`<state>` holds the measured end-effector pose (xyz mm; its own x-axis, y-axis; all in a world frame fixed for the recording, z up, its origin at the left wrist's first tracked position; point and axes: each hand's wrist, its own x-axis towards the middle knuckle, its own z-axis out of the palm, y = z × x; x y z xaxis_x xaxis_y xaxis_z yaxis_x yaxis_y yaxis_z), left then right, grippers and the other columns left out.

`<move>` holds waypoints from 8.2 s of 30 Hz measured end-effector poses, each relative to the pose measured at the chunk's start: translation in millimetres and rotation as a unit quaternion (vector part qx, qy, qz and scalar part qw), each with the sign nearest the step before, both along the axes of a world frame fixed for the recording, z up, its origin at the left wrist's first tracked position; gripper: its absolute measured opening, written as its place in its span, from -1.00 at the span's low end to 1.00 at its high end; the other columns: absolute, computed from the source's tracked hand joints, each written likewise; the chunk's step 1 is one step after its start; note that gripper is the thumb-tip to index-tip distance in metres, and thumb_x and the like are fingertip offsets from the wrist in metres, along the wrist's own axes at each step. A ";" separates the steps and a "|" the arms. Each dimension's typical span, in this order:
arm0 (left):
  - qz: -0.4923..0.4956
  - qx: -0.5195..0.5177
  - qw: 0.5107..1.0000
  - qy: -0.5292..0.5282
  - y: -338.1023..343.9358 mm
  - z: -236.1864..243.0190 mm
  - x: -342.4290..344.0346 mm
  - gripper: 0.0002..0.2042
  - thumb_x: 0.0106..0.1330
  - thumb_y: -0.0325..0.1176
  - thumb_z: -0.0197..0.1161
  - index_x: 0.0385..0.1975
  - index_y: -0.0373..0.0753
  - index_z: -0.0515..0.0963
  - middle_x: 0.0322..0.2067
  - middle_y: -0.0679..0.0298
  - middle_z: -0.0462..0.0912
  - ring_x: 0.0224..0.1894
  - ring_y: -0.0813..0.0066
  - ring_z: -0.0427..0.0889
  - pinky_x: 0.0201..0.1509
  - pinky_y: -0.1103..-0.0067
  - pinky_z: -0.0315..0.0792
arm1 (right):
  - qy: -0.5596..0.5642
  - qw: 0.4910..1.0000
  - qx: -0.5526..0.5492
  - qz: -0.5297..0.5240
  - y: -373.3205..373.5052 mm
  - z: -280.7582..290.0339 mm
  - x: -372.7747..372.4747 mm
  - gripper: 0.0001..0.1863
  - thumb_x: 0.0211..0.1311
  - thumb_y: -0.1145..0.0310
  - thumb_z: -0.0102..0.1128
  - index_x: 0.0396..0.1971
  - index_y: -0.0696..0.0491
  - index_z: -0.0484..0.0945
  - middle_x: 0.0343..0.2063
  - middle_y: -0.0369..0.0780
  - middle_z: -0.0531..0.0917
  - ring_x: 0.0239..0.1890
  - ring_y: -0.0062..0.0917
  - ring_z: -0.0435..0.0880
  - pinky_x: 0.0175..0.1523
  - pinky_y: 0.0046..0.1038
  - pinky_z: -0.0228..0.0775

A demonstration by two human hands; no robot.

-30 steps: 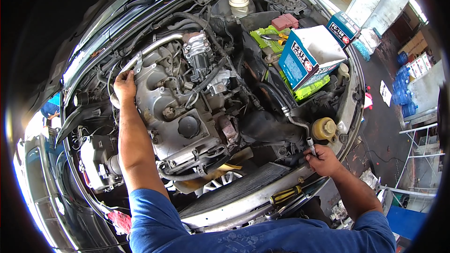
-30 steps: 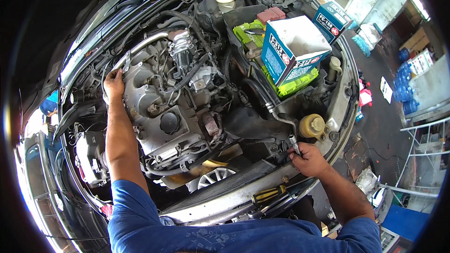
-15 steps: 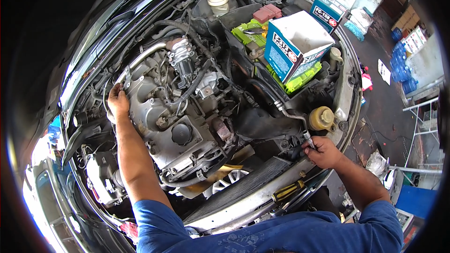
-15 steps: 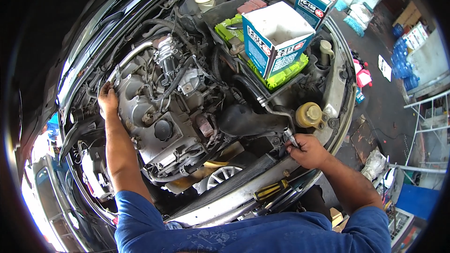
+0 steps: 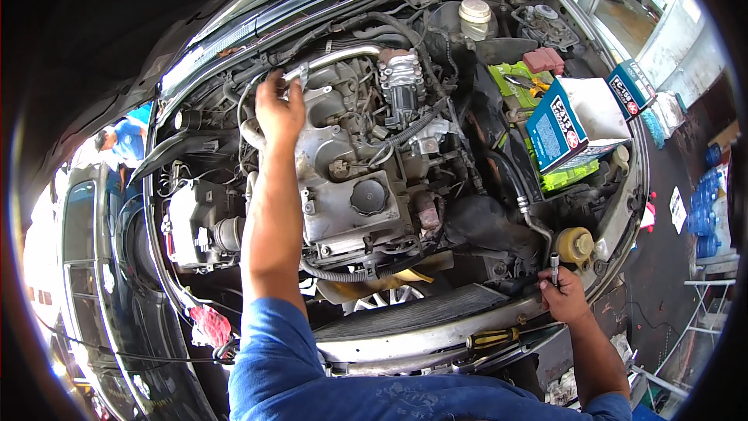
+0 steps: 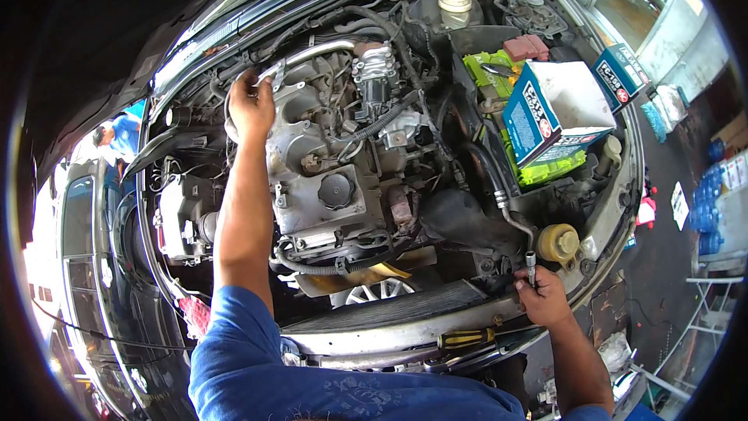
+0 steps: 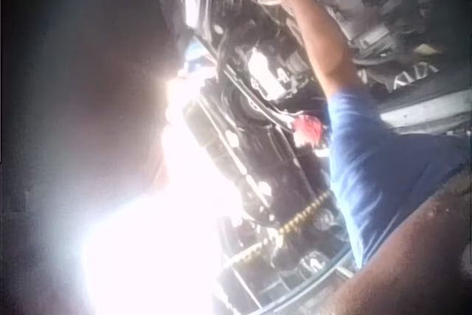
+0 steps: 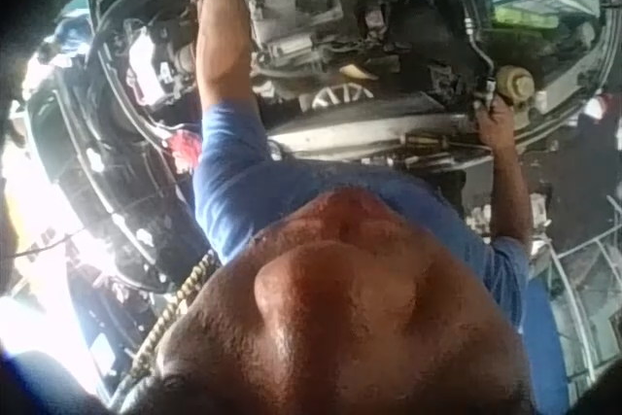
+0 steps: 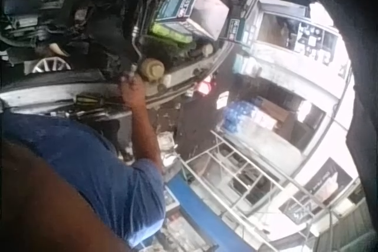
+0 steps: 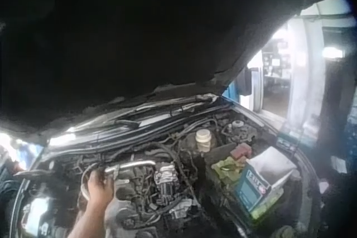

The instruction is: The recorder is performing maintenance or repairs on a vehicle engine, including handling bolts and inspecting components.

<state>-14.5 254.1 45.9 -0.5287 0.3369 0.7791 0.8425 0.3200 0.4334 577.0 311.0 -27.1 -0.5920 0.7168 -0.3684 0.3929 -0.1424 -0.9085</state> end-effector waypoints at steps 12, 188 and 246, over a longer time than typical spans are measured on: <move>-0.499 -0.460 0.667 -0.310 5.3 -27.5 366.2 -0.61 0.27 -0.11 0.21 -0.14 -0.36 0.57 -0.32 -0.10 0.65 -0.20 0.01 0.66 -0.08 0.32 0.51 | 0.047 0.998 -0.011 -0.037 -3.2 3.8 -7.6 -0.72 0.06 0.56 0.36 -0.31 0.06 0.40 -0.55 -0.39 0.49 -0.61 -0.74 0.47 -0.55 -0.61 0.32; -0.121 -0.085 0.980 -0.132 -10.8 -55.4 -110.1 -0.50 0.13 -0.52 0.19 0.16 -0.28 0.41 -0.23 0.11 0.67 -0.19 0.42 0.65 -0.04 0.53 0.47 | 0.080 0.813 0.568 -0.097 132.1 121.8 -82.3 -0.85 0.08 0.51 0.23 -0.47 0.13 0.40 -0.66 -0.16 0.54 -0.65 -0.42 0.52 -0.51 -0.43 0.32; 0.136 -0.203 0.970 0.007 -26.4 -81.4 -189.7 -0.46 0.33 -0.14 0.08 0.20 -0.41 0.34 0.15 -0.11 0.44 0.19 0.01 0.42 0.25 0.37 0.30 | 0.048 0.935 0.333 -0.115 146.2 173.8 -46.8 -0.66 0.39 0.21 -0.06 -0.25 0.20 0.53 -0.60 -0.24 0.49 -0.50 -0.55 0.48 -0.36 -0.46 0.33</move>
<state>-204.2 227.7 -35.4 -0.6313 0.4675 0.6188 0.7082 0.6727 0.2143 530.2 457.1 146.7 -0.4017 0.8803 0.2524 0.3340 0.3975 -0.8547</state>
